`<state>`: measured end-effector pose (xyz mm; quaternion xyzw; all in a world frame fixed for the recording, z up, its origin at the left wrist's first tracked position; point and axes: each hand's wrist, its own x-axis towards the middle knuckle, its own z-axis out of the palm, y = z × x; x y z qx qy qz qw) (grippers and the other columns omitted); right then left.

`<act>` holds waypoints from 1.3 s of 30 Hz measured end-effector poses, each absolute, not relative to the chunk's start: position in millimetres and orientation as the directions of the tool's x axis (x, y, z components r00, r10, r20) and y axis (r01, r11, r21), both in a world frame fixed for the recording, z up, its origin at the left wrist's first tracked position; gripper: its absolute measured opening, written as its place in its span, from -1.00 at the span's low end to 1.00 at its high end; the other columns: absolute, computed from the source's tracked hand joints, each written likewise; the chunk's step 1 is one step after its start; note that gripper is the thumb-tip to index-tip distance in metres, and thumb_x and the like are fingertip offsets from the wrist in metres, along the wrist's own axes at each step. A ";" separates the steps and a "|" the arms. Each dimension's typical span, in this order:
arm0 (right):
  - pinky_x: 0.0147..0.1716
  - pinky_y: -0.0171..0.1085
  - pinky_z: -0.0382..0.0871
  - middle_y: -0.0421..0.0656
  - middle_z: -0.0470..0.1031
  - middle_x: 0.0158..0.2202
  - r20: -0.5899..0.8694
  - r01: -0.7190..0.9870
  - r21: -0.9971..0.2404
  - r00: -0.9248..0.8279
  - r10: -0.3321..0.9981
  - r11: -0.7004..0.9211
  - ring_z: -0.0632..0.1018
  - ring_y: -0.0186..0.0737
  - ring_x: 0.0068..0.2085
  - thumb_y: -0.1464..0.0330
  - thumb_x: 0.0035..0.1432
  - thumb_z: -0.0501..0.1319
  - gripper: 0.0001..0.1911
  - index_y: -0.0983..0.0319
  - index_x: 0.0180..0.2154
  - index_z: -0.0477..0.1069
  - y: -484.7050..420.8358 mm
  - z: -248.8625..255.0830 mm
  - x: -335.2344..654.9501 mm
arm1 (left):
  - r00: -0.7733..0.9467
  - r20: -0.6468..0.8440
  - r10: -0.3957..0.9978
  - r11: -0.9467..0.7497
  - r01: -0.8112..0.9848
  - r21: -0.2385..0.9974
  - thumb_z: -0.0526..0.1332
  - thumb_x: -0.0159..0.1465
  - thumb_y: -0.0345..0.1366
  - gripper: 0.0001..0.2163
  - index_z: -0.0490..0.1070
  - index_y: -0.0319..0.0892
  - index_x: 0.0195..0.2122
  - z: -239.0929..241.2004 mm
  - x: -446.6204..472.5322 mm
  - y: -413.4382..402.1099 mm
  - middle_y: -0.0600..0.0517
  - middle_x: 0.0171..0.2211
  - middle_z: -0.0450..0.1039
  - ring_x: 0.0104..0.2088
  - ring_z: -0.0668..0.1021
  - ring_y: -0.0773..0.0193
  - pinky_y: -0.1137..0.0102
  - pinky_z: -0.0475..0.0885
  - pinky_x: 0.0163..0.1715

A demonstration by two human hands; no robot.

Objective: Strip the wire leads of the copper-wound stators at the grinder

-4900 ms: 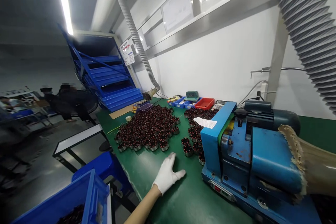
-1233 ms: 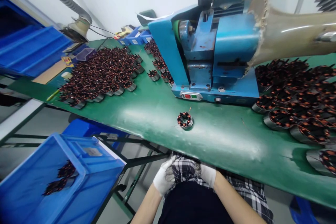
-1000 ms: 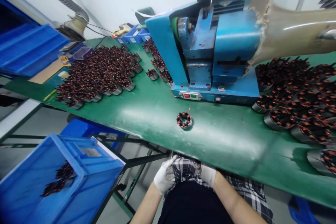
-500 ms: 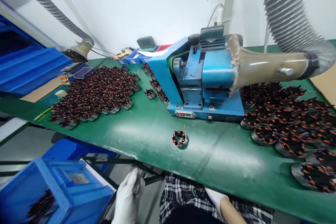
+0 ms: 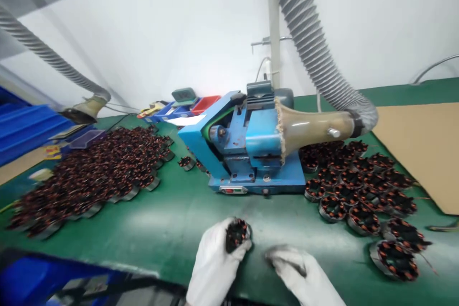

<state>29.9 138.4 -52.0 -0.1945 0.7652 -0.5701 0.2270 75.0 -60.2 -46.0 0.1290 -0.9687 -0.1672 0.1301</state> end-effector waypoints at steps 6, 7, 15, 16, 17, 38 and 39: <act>-0.04 0.15 0.31 0.08 0.44 -0.02 0.156 -0.442 -0.670 -0.869 -0.469 0.596 0.37 0.26 0.04 0.11 -0.08 0.26 -0.43 0.28 -0.05 0.45 109.7 -83.2 8.3 | -0.945 0.221 -0.242 0.893 -0.128 0.431 0.19 -0.16 -0.38 -0.31 0.21 -0.41 0.08 -78.7 68.2 -42.1 -0.28 -0.08 0.42 -0.06 0.45 -0.07 0.15 0.38 -0.09; -0.05 0.15 0.32 0.06 0.46 -0.03 0.165 -0.455 -0.654 -0.866 -0.473 0.605 0.38 0.27 0.03 0.12 -0.14 0.28 -0.41 0.27 -0.05 0.45 105.4 -89.5 9.6 | -0.959 0.210 -0.189 0.894 -0.080 0.441 0.17 -0.20 -0.41 -0.31 0.25 -0.36 0.07 -82.4 66.4 -43.3 -0.25 -0.05 0.42 -0.01 0.42 -0.10 0.13 0.36 -0.05; -0.09 -0.17 0.40 -0.04 0.46 -0.06 0.076 -0.142 -0.962 -0.959 -0.274 0.231 0.48 0.01 -0.07 0.29 -0.27 0.35 -0.38 0.19 -0.06 0.38 77.3 -39.1 -10.4 | -0.904 0.130 -0.408 0.496 -0.100 0.862 0.12 0.05 -0.31 -0.57 0.33 -0.19 0.00 -42.8 29.5 -27.3 -0.09 0.02 0.40 0.02 0.43 0.11 0.28 0.33 0.01; -0.09 -0.17 0.39 -0.03 0.45 -0.05 0.089 -0.145 -0.967 -0.962 -0.257 0.209 0.48 0.00 -0.06 0.28 -0.24 0.35 -0.40 0.20 -0.06 0.37 75.6 -26.8 -17.7 | -0.907 0.098 -0.410 0.449 -0.107 0.887 0.14 0.05 -0.28 -0.54 0.30 -0.22 0.02 -33.4 20.8 -23.9 -0.12 0.03 0.38 0.02 0.43 0.10 0.27 0.32 0.02; -0.11 -0.17 0.40 -0.04 0.47 -0.08 0.108 -0.154 -0.971 -0.965 -0.240 0.183 0.50 -0.03 -0.09 0.27 -0.18 0.32 -0.45 0.21 -0.07 0.37 74.1 -16.0 -25.0 | -0.910 0.065 -0.409 0.414 -0.121 0.902 0.16 0.04 -0.25 -0.51 0.26 -0.25 0.04 -25.4 12.0 -21.0 -0.15 0.02 0.38 0.01 0.44 0.10 0.25 0.33 0.01; -0.52 -0.33 0.36 -0.12 0.57 -0.54 0.053 -0.110 -0.929 -0.984 -0.168 0.354 0.53 -0.17 -0.52 0.12 -0.02 0.21 -0.68 0.24 -0.39 0.51 64.0 42.5 -75.3 | -0.859 -0.012 -0.511 0.067 -0.054 0.996 0.18 0.08 -0.26 -0.70 0.25 -0.17 -0.15 7.6 -47.4 -6.7 -0.12 -0.24 0.51 -0.27 0.55 0.20 0.35 0.41 -0.22; -0.51 -0.33 0.37 -0.11 0.58 -0.53 0.055 -0.110 -0.929 -0.985 -0.164 0.353 0.54 -0.17 -0.51 0.12 -0.02 0.21 -0.68 0.24 -0.38 0.52 64.2 41.8 -73.8 | -0.861 -0.025 -0.509 0.059 -0.064 0.996 0.18 0.07 -0.26 -0.70 0.25 -0.17 -0.16 8.3 -46.3 -6.0 -0.12 -0.25 0.51 -0.27 0.55 0.20 0.35 0.41 -0.23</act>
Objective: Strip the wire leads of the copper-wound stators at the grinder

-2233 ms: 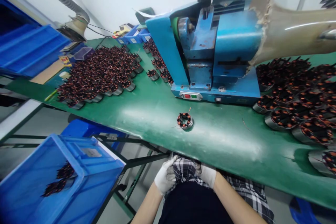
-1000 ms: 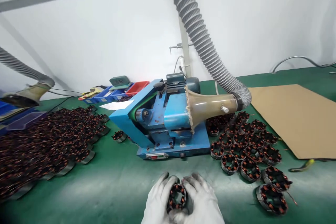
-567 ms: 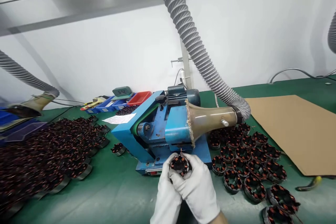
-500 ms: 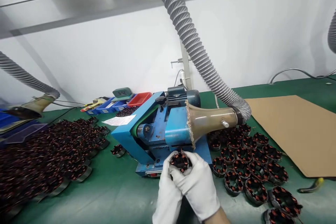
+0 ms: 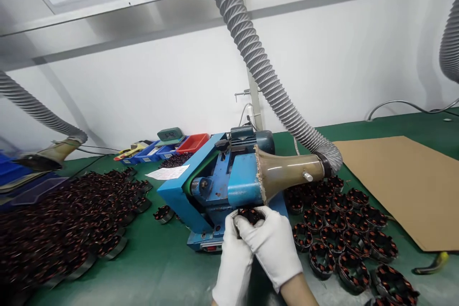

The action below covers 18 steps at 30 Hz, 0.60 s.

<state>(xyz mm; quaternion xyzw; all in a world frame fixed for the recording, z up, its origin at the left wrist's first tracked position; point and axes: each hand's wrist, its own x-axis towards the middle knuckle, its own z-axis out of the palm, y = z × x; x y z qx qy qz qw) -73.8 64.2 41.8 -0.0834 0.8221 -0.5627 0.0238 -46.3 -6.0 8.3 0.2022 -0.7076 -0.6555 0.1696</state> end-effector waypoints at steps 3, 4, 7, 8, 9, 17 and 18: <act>-0.51 -0.30 0.39 -0.10 0.58 -0.52 0.053 -0.111 -0.920 -0.985 -0.163 0.375 0.54 -0.13 -0.52 0.16 -0.05 0.20 -0.67 0.26 -0.33 0.51 67.0 36.5 -64.4 | -0.826 -0.052 -0.561 0.097 -0.128 0.987 0.20 -0.01 -0.18 -0.63 0.25 -0.17 -0.17 9.1 -37.5 -2.3 -0.11 -0.26 0.50 -0.26 0.54 0.16 0.31 0.41 -0.23; -0.50 -0.29 0.40 -0.09 0.58 -0.49 0.058 -0.118 -0.914 -0.985 -0.163 0.388 0.55 -0.11 -0.50 0.17 -0.07 0.20 -0.68 0.26 -0.32 0.51 68.2 33.9 -60.7 | -0.803 -0.047 -0.593 0.126 -0.151 0.981 0.22 -0.04 -0.17 -0.61 0.26 -0.16 -0.18 8.5 -33.5 -1.0 -0.10 -0.26 0.50 -0.24 0.53 0.14 0.29 0.40 -0.21; -0.39 -0.27 0.43 -0.08 0.59 -0.39 0.098 -0.152 -0.899 -0.984 -0.149 0.411 0.57 -0.07 -0.39 0.18 -0.12 0.21 -0.69 0.22 -0.33 0.51 69.8 28.1 -54.3 | -0.765 -0.034 -0.643 0.169 -0.185 0.968 0.21 -0.07 -0.16 -0.60 0.28 -0.14 -0.18 5.6 -26.1 1.0 -0.08 -0.23 0.49 -0.21 0.52 0.13 0.27 0.37 -0.17; -0.39 -0.27 0.43 -0.10 0.58 -0.40 0.107 -0.157 -0.896 -0.984 -0.142 0.414 0.57 -0.08 -0.40 0.17 -0.11 0.21 -0.69 0.21 -0.34 0.51 69.3 27.9 -54.6 | -0.770 -0.038 -0.637 0.156 -0.177 0.972 0.21 -0.06 -0.17 -0.60 0.28 -0.15 -0.18 4.6 -26.5 0.7 -0.08 -0.23 0.50 -0.22 0.52 0.13 0.27 0.37 -0.18; -0.43 -0.27 0.42 -0.11 0.58 -0.45 0.111 -0.158 -0.896 -0.985 -0.136 0.416 0.56 -0.09 -0.44 0.16 -0.10 0.21 -0.70 0.20 -0.34 0.51 68.4 28.8 -56.2 | -0.780 -0.047 -0.624 0.139 -0.170 0.976 0.20 -0.05 -0.17 -0.61 0.28 -0.16 -0.17 3.9 -28.5 -0.1 -0.08 -0.25 0.51 -0.24 0.53 0.13 0.27 0.38 -0.20; -0.60 -0.35 0.33 -0.20 0.51 -0.64 0.090 -0.137 -0.935 -0.984 -0.153 0.327 0.50 -0.20 -0.59 0.12 -0.01 0.20 -0.72 0.20 -0.43 0.49 64.5 40.9 -75.3 | -0.834 -0.014 -0.552 0.213 -0.157 0.965 0.18 0.05 -0.21 -0.67 0.23 -0.21 -0.17 12.0 -55.1 -5.4 -0.17 -0.24 0.49 -0.24 0.53 0.15 0.30 0.39 -0.21; -0.57 -0.35 0.35 -0.19 0.53 -0.62 0.091 -0.136 -0.939 -0.984 -0.155 0.317 0.52 -0.19 -0.57 0.11 0.00 0.19 -0.71 0.20 -0.42 0.49 65.3 39.5 -75.2 | -0.840 -0.006 -0.543 0.220 -0.149 0.964 0.17 0.05 -0.22 -0.69 0.24 -0.21 -0.19 13.6 -54.7 -4.2 -0.17 -0.25 0.49 -0.25 0.54 0.16 0.31 0.40 -0.22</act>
